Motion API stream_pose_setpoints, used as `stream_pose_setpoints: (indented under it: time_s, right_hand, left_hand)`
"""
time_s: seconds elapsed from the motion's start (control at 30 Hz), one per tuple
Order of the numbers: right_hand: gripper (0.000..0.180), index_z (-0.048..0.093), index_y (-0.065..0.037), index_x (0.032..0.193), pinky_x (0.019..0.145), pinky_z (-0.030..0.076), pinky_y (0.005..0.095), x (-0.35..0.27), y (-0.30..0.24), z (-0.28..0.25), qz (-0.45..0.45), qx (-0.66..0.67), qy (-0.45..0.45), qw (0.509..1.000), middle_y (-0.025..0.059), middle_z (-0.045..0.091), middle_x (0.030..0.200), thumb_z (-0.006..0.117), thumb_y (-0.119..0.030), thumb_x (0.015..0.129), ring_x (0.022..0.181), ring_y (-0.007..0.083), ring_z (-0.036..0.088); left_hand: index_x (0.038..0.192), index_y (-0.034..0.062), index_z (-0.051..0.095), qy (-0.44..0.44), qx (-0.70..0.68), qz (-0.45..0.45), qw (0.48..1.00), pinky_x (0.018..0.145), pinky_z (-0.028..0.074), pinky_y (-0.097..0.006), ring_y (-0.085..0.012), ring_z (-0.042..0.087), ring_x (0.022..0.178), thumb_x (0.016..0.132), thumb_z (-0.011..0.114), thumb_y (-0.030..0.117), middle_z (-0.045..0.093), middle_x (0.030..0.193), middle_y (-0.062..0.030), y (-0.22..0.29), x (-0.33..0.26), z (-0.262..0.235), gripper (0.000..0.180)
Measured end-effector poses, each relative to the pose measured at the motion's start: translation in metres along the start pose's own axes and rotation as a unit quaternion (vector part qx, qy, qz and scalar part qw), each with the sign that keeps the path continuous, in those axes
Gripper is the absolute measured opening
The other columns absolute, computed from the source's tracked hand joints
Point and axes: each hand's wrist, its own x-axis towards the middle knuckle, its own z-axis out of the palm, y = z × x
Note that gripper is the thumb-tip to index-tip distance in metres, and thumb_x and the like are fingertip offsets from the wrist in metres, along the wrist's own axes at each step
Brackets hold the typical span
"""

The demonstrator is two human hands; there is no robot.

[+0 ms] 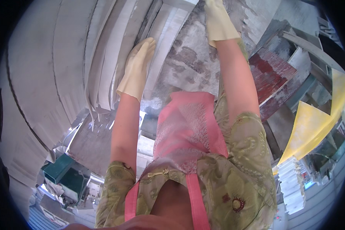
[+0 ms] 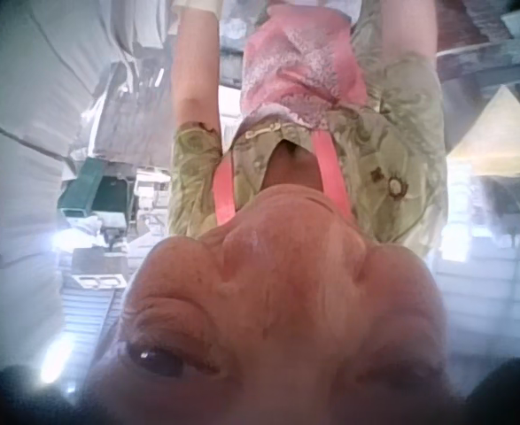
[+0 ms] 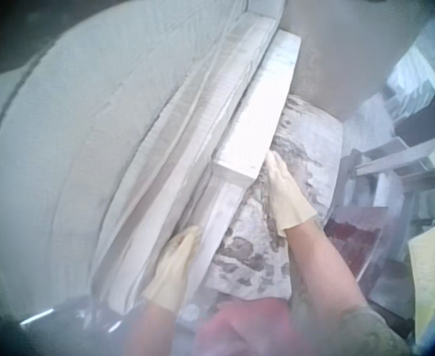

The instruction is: The person repeatedly picks up white foam tiles from a yellow tray, places them on a conveyor belt, and stacks them into a growing pile. The person wears gloves and a pink apron while working in a factory setting.

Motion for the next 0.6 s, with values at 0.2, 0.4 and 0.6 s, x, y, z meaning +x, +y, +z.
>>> stream_pose_setpoints:
  time_s: [0.2,0.4,0.6]
  right_hand:
    - [0.073,0.037,0.007,0.144,0.104,0.046,0.0504,0.04,0.008,0.035,-0.084,-0.084,-0.013,0.993,0.0308,0.06,0.131,0.063,-0.04,0.093,0.125,0.0463,0.057]
    - [0.081,0.038,0.004,0.151,0.123,0.024,0.0532,0.012,-0.036,0.007,-0.25,-0.379,-0.02,0.891,0.0269,0.038,0.157,0.06,-0.048,0.093,0.15,0.0403,0.029]
    - [0.056,0.047,0.004,0.147,0.123,0.024,0.0553,-0.01,-0.063,0.067,-0.302,-0.485,-0.078,0.817,0.0263,0.044,0.153,0.048,-0.027,0.099,0.148,0.0416,0.033]
  left_hand:
    - [0.138,-0.0052,0.055,-0.022,0.0,0.041,0.999,0.117,0.037,-0.038,-0.0261,0.053,0.135,0.102,0.062,0.032,0.059,0.139,-0.0187,-0.01,-0.005,-0.01,0.053]
    - [0.138,-0.0042,0.055,-0.036,0.004,0.037,0.999,0.115,0.038,-0.036,-0.0235,0.054,0.132,0.102,0.063,0.031,0.061,0.136,-0.0161,-0.013,-0.01,-0.016,0.052]
    - [0.14,-0.0046,0.054,-0.025,0.012,0.033,0.999,0.113,0.039,-0.035,-0.0236,0.055,0.132,0.102,0.063,0.032,0.061,0.137,-0.0165,-0.02,-0.001,-0.017,0.054]
